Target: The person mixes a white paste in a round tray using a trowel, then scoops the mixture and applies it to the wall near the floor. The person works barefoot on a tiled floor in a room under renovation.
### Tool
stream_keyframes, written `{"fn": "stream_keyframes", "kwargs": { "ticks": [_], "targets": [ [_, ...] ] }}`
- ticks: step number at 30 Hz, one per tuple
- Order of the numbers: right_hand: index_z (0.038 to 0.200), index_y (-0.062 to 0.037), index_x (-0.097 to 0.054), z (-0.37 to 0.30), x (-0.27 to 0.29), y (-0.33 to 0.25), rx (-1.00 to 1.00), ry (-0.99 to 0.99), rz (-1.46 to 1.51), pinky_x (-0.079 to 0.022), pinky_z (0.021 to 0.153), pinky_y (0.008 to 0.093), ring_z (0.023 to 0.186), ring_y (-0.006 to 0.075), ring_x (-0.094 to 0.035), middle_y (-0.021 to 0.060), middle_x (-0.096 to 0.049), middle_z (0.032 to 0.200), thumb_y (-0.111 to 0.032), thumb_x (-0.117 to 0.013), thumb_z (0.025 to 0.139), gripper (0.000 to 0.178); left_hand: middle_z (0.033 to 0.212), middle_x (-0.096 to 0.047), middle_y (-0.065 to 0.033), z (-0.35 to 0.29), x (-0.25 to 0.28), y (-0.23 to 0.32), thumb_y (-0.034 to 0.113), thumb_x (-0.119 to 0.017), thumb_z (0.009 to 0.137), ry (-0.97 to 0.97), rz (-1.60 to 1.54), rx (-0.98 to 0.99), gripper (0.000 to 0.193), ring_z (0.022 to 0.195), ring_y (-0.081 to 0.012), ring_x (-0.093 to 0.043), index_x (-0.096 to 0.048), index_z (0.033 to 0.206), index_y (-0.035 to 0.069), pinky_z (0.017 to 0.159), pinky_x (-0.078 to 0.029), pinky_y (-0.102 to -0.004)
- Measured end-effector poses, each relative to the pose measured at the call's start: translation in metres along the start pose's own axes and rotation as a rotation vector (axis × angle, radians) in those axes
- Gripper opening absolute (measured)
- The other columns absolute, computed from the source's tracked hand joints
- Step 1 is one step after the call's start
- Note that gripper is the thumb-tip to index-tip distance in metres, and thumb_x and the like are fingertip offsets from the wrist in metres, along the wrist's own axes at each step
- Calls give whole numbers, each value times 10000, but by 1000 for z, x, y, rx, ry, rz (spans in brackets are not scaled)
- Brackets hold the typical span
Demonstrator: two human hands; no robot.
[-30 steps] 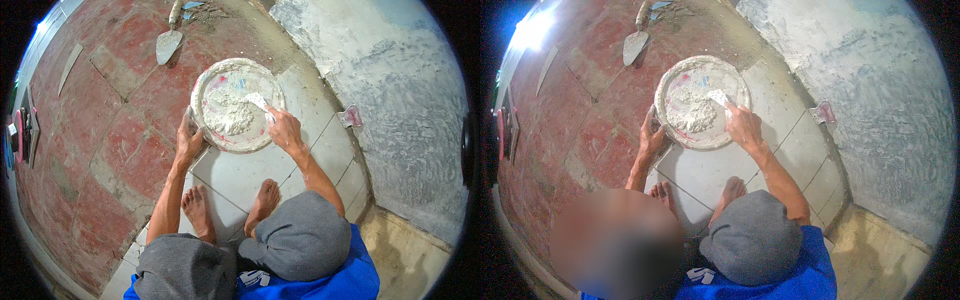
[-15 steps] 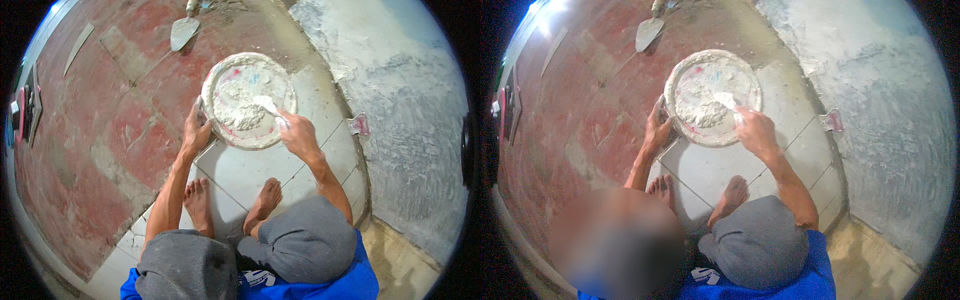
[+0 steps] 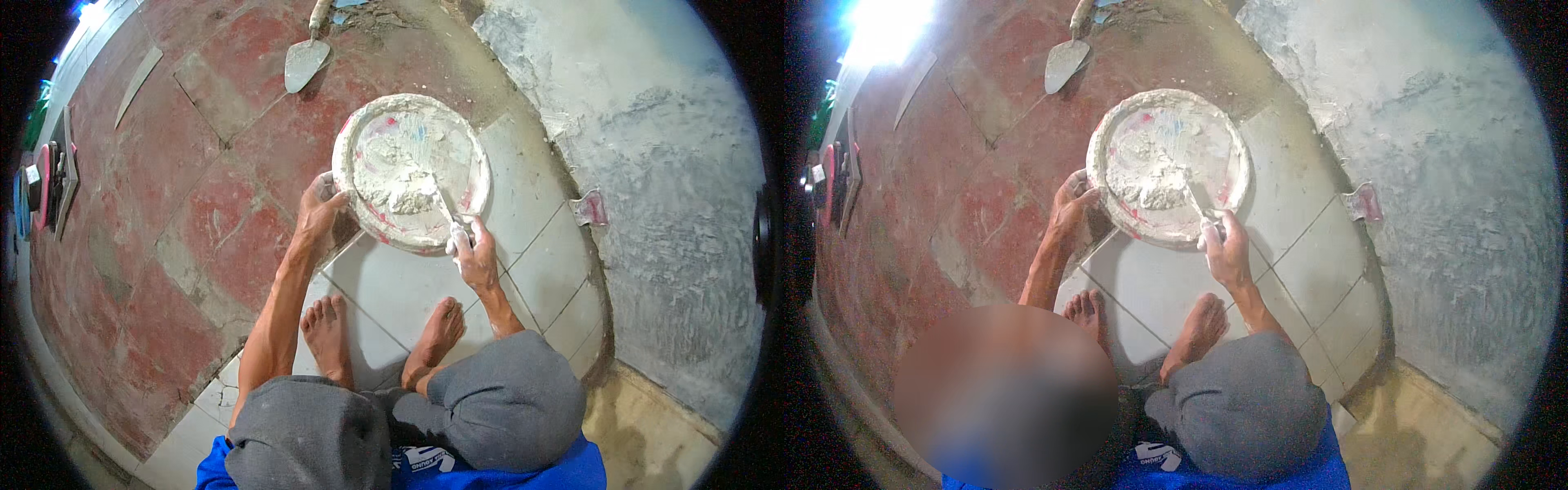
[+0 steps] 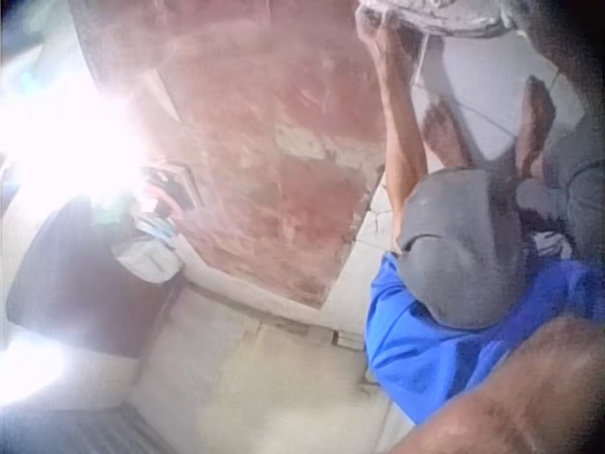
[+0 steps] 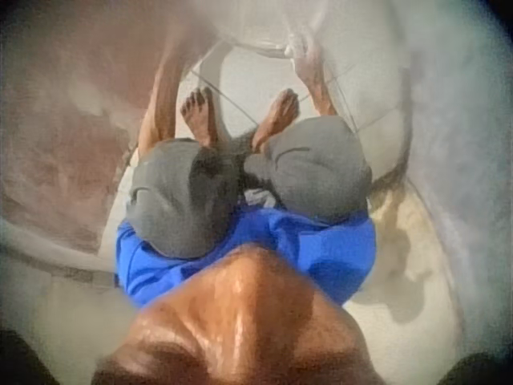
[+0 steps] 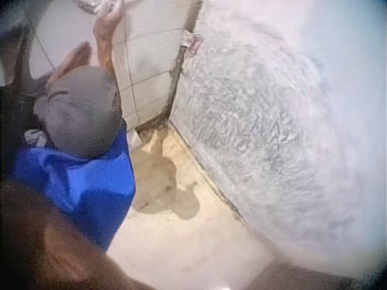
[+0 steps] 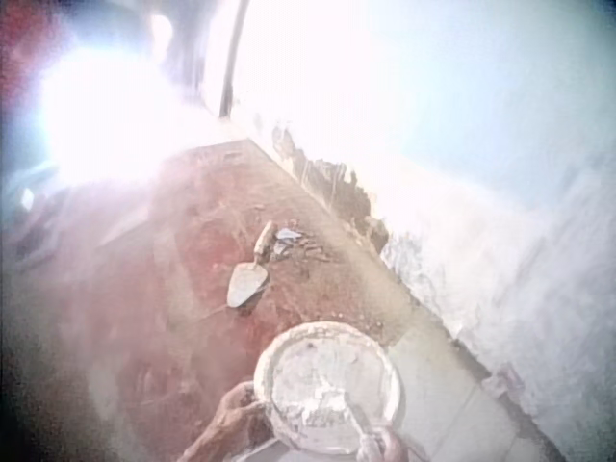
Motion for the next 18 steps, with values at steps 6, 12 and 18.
{"fn": "stream_keyframes", "kwargs": {
  "ticks": [6, 12, 18],
  "targets": [
    [1156, -17, -604, 19, 5, -18, 157, 56, -138, -518, 657, 316, 726, 179, -657, 129, -691, 872, -170, -590, 973, 239, 1164, -610, -82, -3, -13, 6, 44, -552, 987, -58, -343, 20, 325, 1046, -189, -594, -504, 1308, 32, 937, -503, -363],
    [1267, -145, -668, 4, 15, -44, 563, -119, -623, -577, 640, 422, 755, 340, -709, 163, -698, 938, -34, -691, 794, 486, 1142, -603, -70, -7, -14, 14, 64, -530, 1009, -48, -349, 18, 284, 1023, -172, -575, -511, 1292, 45, 923, -482, -345],
    [1289, -183, -676, 26, -5, -35, 583, -293, -986, -568, 569, 413, 659, 293, -689, 129, -630, 813, -106, -667, 830, 465, 1195, -633, -78, 10, -2, -4, 139, -571, 1014, 8, 21, -94, 283, 1105, -196, -572, -578, 1269, 16, 1007, -435, -368]
  ]
}}
Point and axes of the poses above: each hand's wrist, its own z-axis towards the middle knuckle, its own x-axis out of the back of the hand, y = z × x, the point moved 2 cm from there along z, towards the middle knuckle
